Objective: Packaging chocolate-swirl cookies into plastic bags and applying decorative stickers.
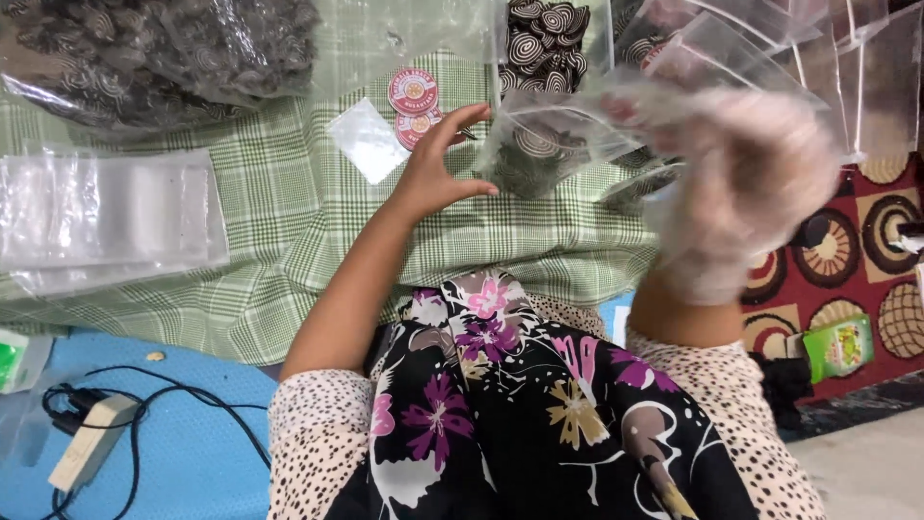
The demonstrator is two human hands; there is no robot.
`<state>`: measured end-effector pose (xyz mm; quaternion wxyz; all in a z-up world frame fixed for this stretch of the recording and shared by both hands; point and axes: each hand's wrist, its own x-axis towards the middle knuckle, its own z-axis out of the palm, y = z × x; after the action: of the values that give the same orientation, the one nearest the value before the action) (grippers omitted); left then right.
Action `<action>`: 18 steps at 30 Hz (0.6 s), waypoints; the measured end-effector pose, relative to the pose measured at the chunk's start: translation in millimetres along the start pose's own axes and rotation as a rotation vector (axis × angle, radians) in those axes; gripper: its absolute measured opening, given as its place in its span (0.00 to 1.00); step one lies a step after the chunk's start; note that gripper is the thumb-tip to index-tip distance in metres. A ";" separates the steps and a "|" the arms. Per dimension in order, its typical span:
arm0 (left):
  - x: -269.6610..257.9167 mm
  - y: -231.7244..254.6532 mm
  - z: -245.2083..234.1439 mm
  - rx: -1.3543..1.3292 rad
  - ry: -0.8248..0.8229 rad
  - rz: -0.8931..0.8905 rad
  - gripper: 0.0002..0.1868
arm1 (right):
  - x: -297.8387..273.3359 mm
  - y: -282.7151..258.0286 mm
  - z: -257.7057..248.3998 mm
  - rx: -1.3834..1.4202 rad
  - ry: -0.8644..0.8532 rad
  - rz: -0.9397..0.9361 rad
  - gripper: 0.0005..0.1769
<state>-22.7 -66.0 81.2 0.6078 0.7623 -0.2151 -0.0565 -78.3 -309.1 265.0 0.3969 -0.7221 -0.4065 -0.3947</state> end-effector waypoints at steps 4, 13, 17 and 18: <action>13.1 -6.3 17.6 0.080 -0.054 -0.053 0.53 | 16.4 9.8 -28.2 0.042 -0.142 0.221 0.09; 5.9 -37.7 51.3 0.008 -0.015 -0.044 0.55 | 57.0 -20.3 -14.0 -0.049 -0.473 0.293 0.16; 7.5 -47.0 60.0 -0.089 -0.068 -0.043 0.49 | 71.1 -18.9 -9.9 -0.042 -0.635 0.376 0.14; 6.9 -45.5 58.4 -0.090 -0.068 -0.045 0.49 | 75.2 -19.3 -9.1 -0.042 -0.636 0.378 0.14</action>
<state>-24.9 -113.8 24.3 0.6324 0.7365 -0.2155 -0.1056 -71.0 -289.8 340.4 0.3019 -0.8789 -0.3609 -0.0785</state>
